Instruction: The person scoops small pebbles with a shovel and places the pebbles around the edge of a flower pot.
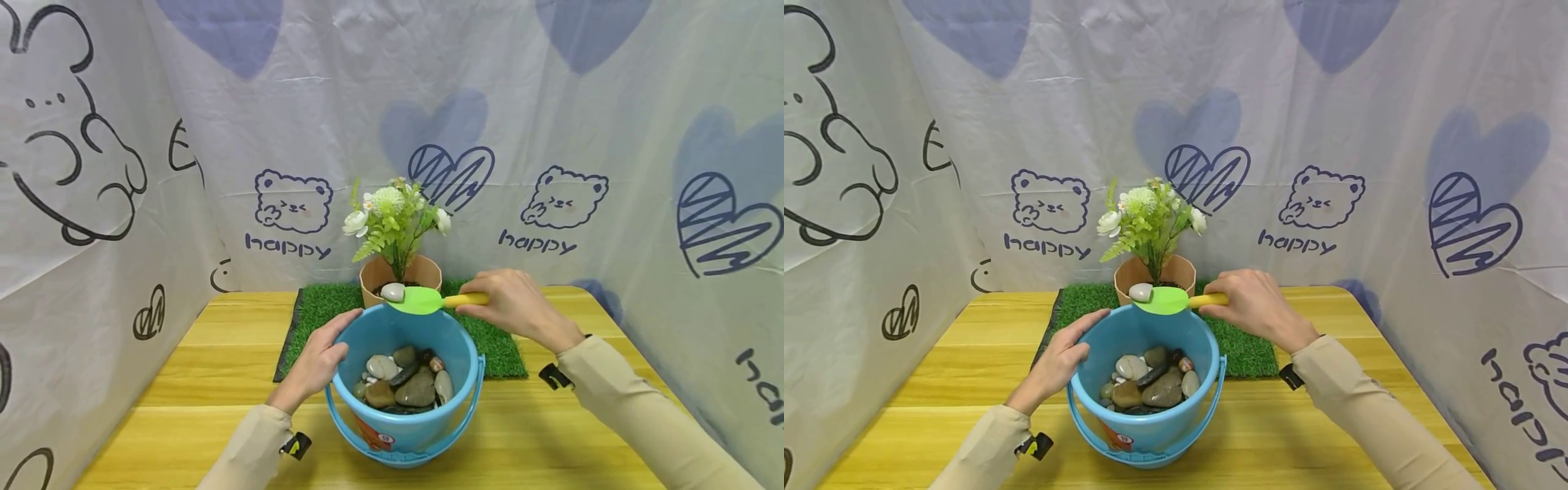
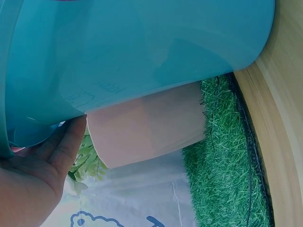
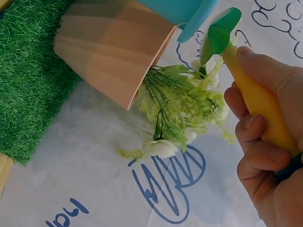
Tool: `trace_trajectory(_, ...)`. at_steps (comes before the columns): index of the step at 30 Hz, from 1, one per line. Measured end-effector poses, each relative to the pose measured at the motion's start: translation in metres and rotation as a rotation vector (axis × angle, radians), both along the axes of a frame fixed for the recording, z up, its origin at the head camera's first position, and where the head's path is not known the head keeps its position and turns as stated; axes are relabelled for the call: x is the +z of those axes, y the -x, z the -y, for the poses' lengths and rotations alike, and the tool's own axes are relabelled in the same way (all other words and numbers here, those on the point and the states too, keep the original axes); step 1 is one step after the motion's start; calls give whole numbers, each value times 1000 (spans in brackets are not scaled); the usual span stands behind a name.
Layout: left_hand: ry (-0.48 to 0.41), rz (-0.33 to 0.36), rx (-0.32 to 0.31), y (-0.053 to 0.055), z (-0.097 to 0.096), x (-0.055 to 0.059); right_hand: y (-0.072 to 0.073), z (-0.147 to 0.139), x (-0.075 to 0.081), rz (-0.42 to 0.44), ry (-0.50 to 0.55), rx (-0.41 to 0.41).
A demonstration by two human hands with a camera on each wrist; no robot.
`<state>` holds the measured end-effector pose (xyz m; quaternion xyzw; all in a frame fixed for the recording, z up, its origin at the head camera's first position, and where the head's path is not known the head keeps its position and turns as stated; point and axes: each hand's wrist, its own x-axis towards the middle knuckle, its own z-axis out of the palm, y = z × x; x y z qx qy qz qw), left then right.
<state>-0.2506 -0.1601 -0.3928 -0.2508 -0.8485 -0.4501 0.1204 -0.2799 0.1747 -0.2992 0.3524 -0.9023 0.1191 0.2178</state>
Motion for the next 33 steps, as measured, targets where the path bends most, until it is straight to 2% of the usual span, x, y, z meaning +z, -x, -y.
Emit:
trace_trajectory(12,5,-20,1,0,0,1,8,3,0,13,31,-11)
trace_trajectory(33,17,-30,2,0,0,1,46,20,-17,67,16,-98)
